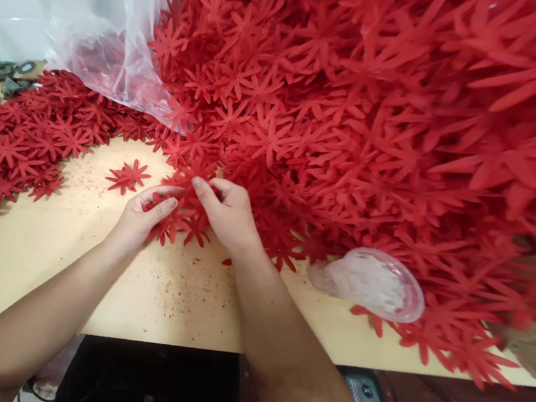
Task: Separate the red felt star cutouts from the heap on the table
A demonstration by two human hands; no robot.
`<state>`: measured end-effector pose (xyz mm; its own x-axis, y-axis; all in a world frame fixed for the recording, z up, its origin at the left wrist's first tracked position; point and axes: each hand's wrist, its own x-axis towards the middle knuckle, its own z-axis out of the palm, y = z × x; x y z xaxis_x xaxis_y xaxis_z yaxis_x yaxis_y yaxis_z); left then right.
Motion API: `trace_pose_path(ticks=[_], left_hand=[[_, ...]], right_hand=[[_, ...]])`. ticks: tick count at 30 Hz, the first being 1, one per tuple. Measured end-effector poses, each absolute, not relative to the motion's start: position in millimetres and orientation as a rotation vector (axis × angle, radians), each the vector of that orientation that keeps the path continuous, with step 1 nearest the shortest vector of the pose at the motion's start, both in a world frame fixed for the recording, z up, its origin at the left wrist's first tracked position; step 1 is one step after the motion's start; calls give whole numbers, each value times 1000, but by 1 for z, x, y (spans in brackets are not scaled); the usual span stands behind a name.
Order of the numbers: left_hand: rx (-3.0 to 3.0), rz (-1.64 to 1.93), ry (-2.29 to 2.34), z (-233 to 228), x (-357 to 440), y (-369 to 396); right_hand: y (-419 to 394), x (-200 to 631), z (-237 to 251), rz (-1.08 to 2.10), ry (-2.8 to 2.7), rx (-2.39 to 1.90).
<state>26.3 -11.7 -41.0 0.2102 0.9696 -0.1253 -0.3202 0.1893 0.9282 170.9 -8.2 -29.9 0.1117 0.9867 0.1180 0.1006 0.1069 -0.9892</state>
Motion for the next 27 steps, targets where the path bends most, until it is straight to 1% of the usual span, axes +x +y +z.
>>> trace_pose_path(ticks=[4,7,9,14,16,17,19,22,27], left_hand=[[898,1115,904,-37,26,-12],[872,1154,977,-37,24,-11],[847,1182,1003,-39,24,-9],[839,1203,997,-43,25,-8],[893,1182,1006,-42,25,-9],[919,1166,1010,-42,25,-10],[954,1139,1014,-40,25,-11],[992,1120,1019,-39,26,-12],[1057,1062,1016,-39,27,-13]], right_hand=[[-12,164,-27,1177,-1355,-1175],[-11,167,-31,1163,-1350,-1168],[-8,175,-35,1042,-1303,-1211],[-4,188,-37,397,-1316,-1314],[-7,184,-35,275,-1420,-1289],[-10,180,-33,309,-1477,-1256],[-15,170,-31,530,-1552,-1188],[-17,160,-32,834,-1475,-1161],[-11,167,-31,892,-1260,-1179]])
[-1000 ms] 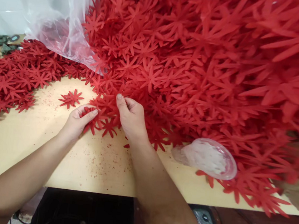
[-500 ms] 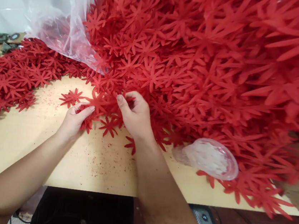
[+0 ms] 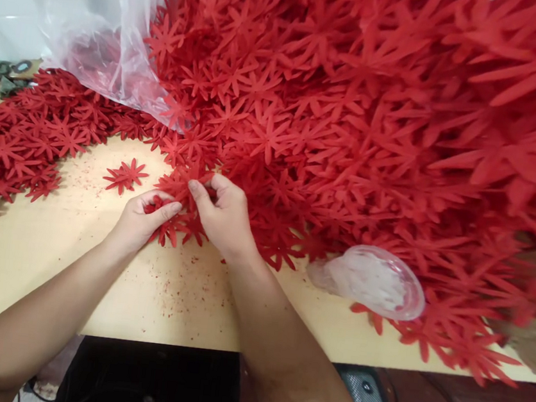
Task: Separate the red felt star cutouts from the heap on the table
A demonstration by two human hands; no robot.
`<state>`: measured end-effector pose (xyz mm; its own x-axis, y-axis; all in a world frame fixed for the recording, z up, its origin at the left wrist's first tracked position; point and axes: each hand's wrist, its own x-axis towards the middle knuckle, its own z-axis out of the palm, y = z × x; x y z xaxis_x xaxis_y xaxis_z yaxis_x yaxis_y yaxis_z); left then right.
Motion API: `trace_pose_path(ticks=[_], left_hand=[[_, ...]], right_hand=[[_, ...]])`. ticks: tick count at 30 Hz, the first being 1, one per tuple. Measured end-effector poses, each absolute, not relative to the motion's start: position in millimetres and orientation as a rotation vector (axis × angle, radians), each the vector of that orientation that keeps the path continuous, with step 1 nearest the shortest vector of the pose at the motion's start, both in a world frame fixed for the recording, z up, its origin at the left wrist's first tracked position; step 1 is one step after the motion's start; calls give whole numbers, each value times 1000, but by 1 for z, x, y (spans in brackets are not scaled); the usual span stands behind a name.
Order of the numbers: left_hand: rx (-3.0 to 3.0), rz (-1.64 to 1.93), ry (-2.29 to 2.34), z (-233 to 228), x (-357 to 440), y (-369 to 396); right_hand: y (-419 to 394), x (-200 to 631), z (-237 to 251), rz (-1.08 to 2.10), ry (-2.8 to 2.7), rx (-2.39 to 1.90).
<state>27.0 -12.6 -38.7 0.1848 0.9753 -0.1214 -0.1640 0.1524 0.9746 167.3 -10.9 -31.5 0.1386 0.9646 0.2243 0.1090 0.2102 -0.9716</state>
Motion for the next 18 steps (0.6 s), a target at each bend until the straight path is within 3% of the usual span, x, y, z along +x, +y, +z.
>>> trace_pose_path(ticks=[11,18], left_hand=[[979,1098,944,-38,25,-13],[908,1097,945,-37,23,-11]], right_hand=[[-10,167,-38,821,-1397,-1266],[4,192,-38,-46,-1374,-1449]])
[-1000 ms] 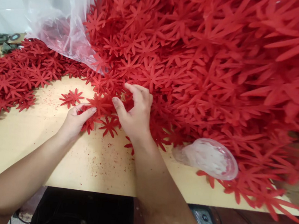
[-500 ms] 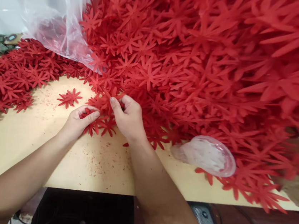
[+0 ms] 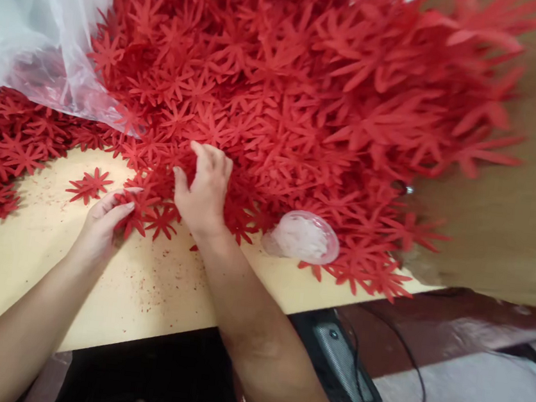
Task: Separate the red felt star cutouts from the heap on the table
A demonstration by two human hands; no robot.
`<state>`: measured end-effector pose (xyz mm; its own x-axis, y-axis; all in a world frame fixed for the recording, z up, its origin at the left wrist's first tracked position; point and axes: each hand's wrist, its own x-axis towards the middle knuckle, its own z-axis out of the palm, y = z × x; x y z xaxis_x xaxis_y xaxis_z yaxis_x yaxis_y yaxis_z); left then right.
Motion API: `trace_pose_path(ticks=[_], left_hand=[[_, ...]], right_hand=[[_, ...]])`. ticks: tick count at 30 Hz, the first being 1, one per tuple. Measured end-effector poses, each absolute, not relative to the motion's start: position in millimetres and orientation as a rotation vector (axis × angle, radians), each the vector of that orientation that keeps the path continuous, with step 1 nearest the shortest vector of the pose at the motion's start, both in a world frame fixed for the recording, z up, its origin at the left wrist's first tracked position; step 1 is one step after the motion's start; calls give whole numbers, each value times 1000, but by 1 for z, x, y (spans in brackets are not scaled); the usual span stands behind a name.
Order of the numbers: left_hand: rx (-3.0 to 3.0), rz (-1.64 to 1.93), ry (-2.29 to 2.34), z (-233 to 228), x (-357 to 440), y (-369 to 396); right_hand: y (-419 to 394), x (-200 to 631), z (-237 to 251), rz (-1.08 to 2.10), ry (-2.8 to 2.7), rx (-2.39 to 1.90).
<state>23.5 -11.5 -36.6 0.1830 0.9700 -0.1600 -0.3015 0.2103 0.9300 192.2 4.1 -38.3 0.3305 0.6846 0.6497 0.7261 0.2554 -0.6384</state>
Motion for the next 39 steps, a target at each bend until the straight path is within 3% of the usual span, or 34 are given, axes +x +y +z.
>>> trace_pose_path(ticks=[3,9,13,21,29,36,39], left_hand=[[940,1115,1004,-39,23,-9],[903,1224,1039,-37,23,-2],[886,1280,1054,-33,25,-4],[856,1194,1039,-37,27,-6],[957,1204,1006,-38,25,-7],[935,1240,1050,-40,26,-8],[928,1285,1054,-42,26,-7]], right_hand=[[-3,184,-27,63,-1507,-1370],[-8,160,-24,1013,-1531,-1145],[-4,161,-26,1246,-1378,-1075],[2,176,-32,1041,-1259,-1109],[-5,168,-30,1228,-1259,-1065],[4,186,-41,839,-1135,-1256],[6,190,-49,512,-1182,-1372]])
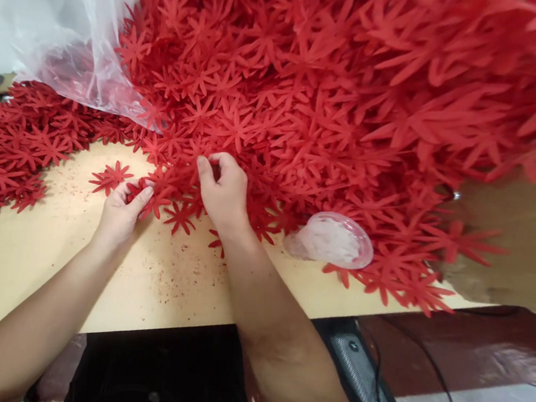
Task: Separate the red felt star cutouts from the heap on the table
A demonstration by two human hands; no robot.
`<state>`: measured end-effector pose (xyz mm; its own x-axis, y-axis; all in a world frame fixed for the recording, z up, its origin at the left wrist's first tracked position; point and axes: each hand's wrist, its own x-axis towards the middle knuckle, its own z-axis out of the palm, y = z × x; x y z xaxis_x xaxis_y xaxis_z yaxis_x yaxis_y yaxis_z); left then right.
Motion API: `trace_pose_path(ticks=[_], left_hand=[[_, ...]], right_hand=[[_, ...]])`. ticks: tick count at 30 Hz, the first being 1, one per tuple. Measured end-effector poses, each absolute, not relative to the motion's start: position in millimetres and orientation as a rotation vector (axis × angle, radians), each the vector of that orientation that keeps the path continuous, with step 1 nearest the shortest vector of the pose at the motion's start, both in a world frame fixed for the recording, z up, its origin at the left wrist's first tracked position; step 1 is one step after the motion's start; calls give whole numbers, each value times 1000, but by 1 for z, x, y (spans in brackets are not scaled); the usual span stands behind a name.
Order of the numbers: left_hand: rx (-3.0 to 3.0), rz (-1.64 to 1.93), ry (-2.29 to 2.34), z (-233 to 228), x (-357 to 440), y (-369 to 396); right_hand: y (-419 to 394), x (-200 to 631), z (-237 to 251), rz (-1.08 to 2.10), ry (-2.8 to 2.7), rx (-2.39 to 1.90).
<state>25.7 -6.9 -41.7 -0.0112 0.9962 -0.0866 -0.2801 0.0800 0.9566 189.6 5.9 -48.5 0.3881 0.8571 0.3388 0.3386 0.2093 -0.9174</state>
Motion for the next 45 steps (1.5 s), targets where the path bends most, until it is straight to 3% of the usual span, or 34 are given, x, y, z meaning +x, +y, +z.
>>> trace_pose_path(ticks=[3,6,9,15,24,45], left_hand=[[936,1306,1058,-43,25,-6],[964,1315,1073,-42,24,-4],[985,1329,1072,-41,24,-4],[993,1327,1088,-39,24,-6],[1018,1265,1025,-34,24,-8],[977,1148,996,-27,20,-6]], right_hand=[[2,188,-48,126,-1370,-1436],[-6,180,-39,-11,-1550,-1440],[-15,167,-31,217,-1632,-1327],[-16,145,-32,1050,-1400,-1137],[-9,158,-31,919,-1206,-1270],[-9,156,-26,1216,-1298,-1108]])
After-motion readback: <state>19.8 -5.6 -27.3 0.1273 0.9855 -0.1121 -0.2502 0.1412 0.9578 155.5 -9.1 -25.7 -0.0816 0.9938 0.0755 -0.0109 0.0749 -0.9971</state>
